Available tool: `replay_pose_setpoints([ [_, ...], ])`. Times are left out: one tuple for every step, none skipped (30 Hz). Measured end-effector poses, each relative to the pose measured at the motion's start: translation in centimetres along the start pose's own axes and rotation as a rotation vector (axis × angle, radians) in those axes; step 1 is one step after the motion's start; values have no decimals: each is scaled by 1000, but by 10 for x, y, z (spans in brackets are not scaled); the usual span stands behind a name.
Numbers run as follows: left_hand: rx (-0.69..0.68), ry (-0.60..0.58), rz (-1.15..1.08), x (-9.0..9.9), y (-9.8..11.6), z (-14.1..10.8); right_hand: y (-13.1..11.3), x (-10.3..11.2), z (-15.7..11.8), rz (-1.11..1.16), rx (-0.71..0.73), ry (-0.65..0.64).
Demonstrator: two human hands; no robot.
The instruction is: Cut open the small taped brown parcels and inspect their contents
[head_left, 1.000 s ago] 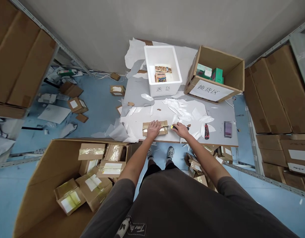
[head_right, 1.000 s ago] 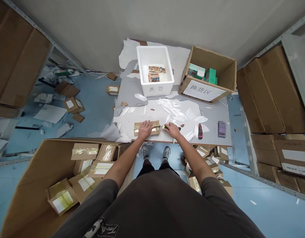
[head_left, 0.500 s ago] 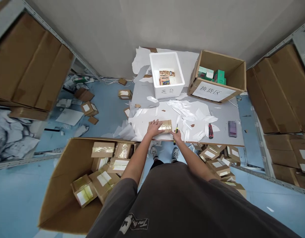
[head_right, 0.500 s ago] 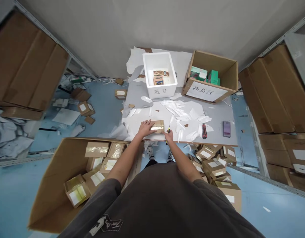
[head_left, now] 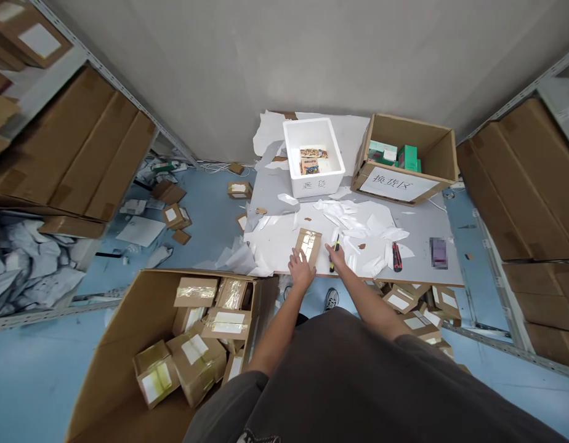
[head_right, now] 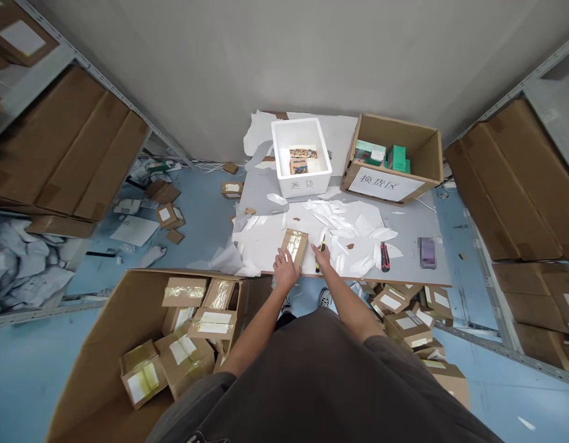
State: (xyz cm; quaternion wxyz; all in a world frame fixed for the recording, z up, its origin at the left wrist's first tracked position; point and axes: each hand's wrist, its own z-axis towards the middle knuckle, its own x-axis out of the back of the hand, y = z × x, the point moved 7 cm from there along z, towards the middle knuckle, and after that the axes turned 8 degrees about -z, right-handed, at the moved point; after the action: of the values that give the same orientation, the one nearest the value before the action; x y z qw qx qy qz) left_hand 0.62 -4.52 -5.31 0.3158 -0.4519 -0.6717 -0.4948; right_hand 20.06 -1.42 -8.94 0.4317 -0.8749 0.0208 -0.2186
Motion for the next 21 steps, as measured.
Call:
replay_pose_setpoints([
  [-1, 8, -30, 2, -4, 3, 17, 1, -7, 53, -76, -16],
  [3, 14, -72, 3, -9, 7, 30, 0, -14, 98, -124, -43],
  [15, 16, -132, 4, -16, 11, 41, -2, -19, 136, -156, -71],
  [30, 8, -215, 3, -25, 14, 47, -5, -23, 164, -166, -91],
  [46, -11, -321, 1, -34, 17, 50, -8, -26, 183, -165, -108],
  [64, -39, -445, -2, -42, 19, 51, -11, -27, 193, -159, -119],
  [84, -73, -576, -7, -50, 21, 50, -14, -28, 191, -153, -122],
  [107, -107, -705, -13, -56, 21, 48, -16, -28, 177, -149, -120],
  [130, -131, -820, -18, -62, 20, 46, -17, -27, 155, -149, -114],
  [153, -141, -918, -24, -67, 19, 44, -18, -26, 128, -150, -104],
  [174, -135, -999, -28, -71, 17, 42, -18, -25, 104, -150, -93],
  [191, -120, -1066, -32, -74, 15, 40, -18, -25, 87, -147, -84],
  [205, -99, -1124, -36, -76, 14, 39, -18, -25, 78, -144, -78],
  [218, -80, -1179, -39, -77, 13, 38, -17, -27, 77, -143, -74],
  [230, -68, -1230, -42, -76, 13, 37, -16, -29, 80, -137, -69],
  [244, -63, -1272, -44, -75, 13, 35, -14, -32, 85, -122, -61],
  [257, -62, -1304, -47, -74, 14, 31, -11, -35, 91, -94, -49],
  [271, -63, -1336, -49, -71, 15, 26, -8, -38, 98, -51, -38],
  [275, -63, -1322, -50, -68, 17, 19, -4, -42, 106, 1, -34],
  [272, -61, -1261, -50, -65, 19, 11, -1, -46, 108, 55, -39],
  [264, -57, -1168, -51, -61, 21, 2, 0, -49, 97, 102, -53],
])
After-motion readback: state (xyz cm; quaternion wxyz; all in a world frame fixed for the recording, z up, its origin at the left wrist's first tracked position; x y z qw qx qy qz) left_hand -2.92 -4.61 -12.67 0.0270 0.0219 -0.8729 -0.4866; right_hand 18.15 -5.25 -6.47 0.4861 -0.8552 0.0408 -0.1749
